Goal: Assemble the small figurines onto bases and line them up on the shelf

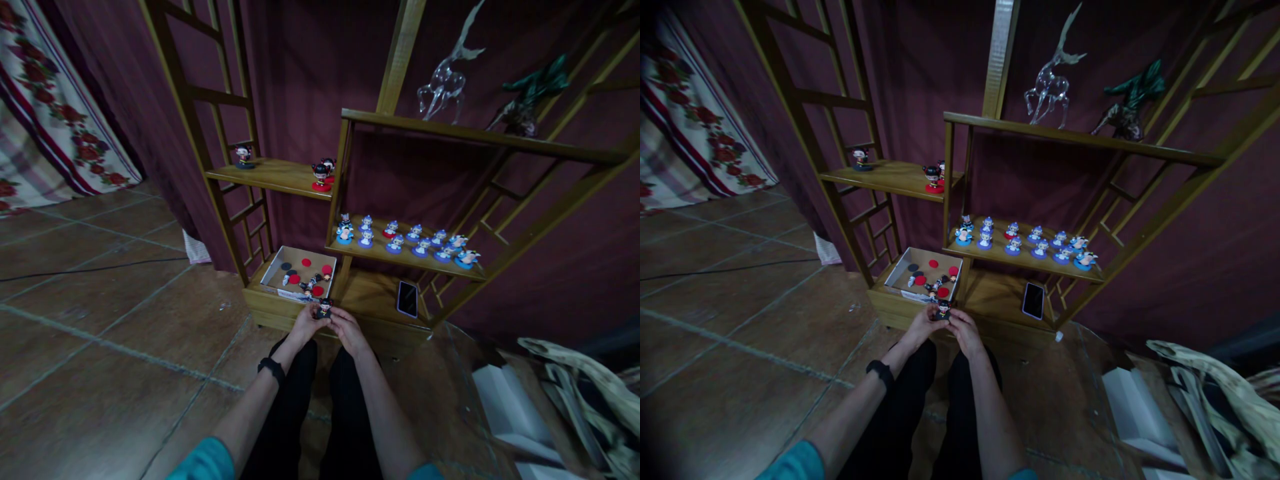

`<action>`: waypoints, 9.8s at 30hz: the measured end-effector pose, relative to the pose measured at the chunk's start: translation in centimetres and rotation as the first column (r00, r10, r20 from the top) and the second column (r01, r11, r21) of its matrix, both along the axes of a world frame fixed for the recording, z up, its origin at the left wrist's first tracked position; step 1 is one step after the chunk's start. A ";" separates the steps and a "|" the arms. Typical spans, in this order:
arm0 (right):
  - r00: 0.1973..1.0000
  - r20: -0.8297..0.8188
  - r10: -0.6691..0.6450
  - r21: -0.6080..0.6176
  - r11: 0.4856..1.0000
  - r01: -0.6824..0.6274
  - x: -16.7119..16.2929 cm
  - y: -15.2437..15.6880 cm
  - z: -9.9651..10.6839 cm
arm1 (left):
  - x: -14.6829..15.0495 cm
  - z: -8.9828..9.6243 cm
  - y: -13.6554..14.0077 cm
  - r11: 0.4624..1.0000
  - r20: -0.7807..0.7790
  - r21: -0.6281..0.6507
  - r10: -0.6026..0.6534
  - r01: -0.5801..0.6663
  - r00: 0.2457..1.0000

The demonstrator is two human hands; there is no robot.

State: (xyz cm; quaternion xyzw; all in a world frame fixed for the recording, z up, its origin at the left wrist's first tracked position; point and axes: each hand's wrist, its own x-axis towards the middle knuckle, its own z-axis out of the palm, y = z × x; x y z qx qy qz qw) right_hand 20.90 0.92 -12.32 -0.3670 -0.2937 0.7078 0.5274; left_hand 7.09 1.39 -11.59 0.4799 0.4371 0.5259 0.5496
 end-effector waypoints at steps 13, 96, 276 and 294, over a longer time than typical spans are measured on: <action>1.000 -0.029 0.004 0.011 1.000 -0.004 -0.1 -0.1 0.6 | -0.7 1.7 -0.5 0.980 0.131 -0.152 -0.107 0.127 0.986; 0.983 0.182 0.003 0.075 0.997 -0.017 -0.5 -0.6 1.4 | -1.0 2.3 -0.7 0.966 0.336 -0.216 -0.060 0.139 0.940; 0.999 -0.033 -0.006 0.034 0.999 0.007 -0.3 -0.4 0.8 | -0.5 1.5 -0.6 0.994 -0.056 -0.021 -0.105 0.104 0.993; 1.000 0.000 0.004 0.025 1.000 -0.004 -0.1 0.1 -0.2 | 0.1 1.0 -0.1 0.994 0.018 -0.103 -0.030 0.032 0.999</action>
